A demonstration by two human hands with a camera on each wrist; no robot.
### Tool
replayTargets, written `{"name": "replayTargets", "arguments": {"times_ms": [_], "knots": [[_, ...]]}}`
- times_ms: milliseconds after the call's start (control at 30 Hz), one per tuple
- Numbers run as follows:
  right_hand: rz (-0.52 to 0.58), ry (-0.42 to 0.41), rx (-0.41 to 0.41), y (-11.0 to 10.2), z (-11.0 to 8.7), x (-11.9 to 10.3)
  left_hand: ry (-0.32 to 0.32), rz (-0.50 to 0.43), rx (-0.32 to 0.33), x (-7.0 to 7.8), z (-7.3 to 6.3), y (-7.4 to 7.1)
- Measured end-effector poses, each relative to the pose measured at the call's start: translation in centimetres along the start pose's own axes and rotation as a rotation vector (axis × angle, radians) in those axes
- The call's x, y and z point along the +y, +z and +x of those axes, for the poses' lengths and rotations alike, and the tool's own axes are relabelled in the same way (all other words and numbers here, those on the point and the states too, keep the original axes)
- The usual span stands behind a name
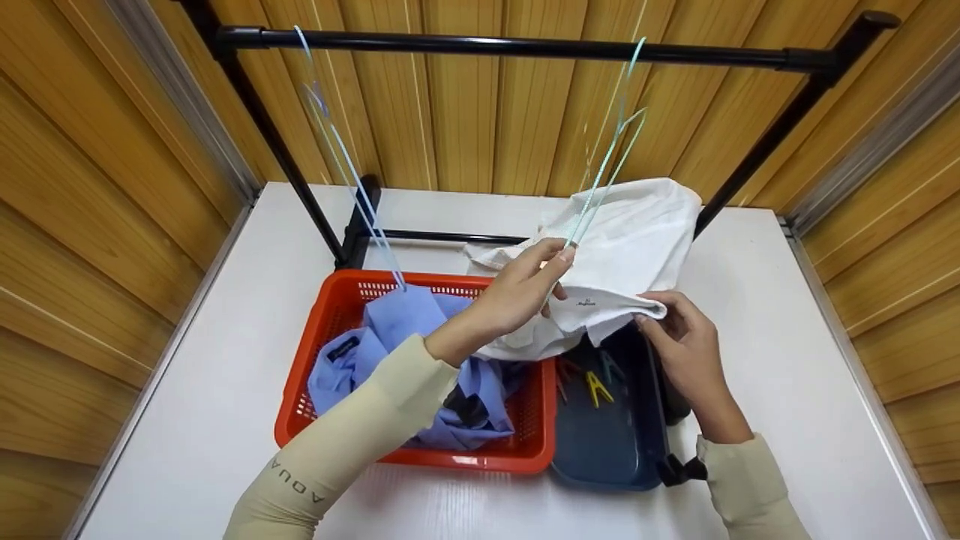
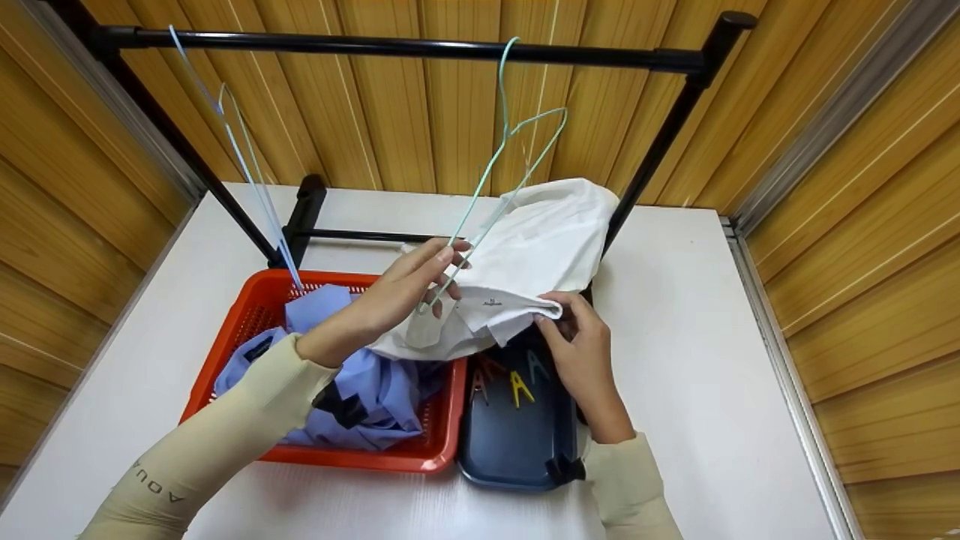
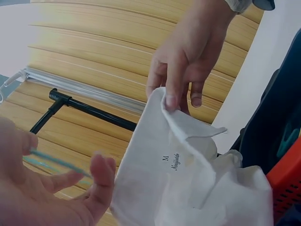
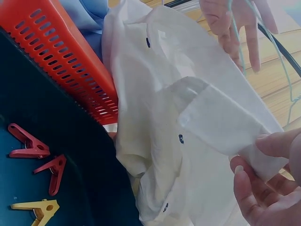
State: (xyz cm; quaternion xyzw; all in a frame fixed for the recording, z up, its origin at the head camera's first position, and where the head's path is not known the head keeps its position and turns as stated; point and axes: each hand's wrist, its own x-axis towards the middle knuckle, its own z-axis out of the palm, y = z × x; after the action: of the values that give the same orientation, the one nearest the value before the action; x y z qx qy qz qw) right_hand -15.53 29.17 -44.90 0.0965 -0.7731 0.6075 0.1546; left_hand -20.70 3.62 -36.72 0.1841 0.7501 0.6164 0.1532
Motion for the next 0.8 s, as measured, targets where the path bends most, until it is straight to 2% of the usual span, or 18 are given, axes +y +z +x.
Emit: {"name": "replayTargets", "arguments": {"times_ms": [100,200,467,567,667,800], "knots": [[-0.007,0.017,0.030,0.1,0.0,-0.1,0.031,0.013,-0.025,-0.3,-0.3,-0.1],[0.000,0.028,0.054,0.1,0.0,-0.2,0.055,0.051,-0.013,-0.4,-0.7,-0.3],[0.019,0.039,0.091,0.1,0.1,-0.3,0.158,0.157,0.093,-1.3,-2.0,-1.2],[0.006,0.037,0.098,0.0,0.1,-0.4,0.189,0.185,0.113,-2.0,-2.4,-1.7],[0.002,0.030,0.119,-0.2,0.1,-0.4,0.232,0.233,0.083,-2.8,-2.7,-2.1],[0.013,0.022,0.143,-0.3,0.2,-0.6,0.302,0.365,-0.037,-3.7,-3.1,-2.6]]}}
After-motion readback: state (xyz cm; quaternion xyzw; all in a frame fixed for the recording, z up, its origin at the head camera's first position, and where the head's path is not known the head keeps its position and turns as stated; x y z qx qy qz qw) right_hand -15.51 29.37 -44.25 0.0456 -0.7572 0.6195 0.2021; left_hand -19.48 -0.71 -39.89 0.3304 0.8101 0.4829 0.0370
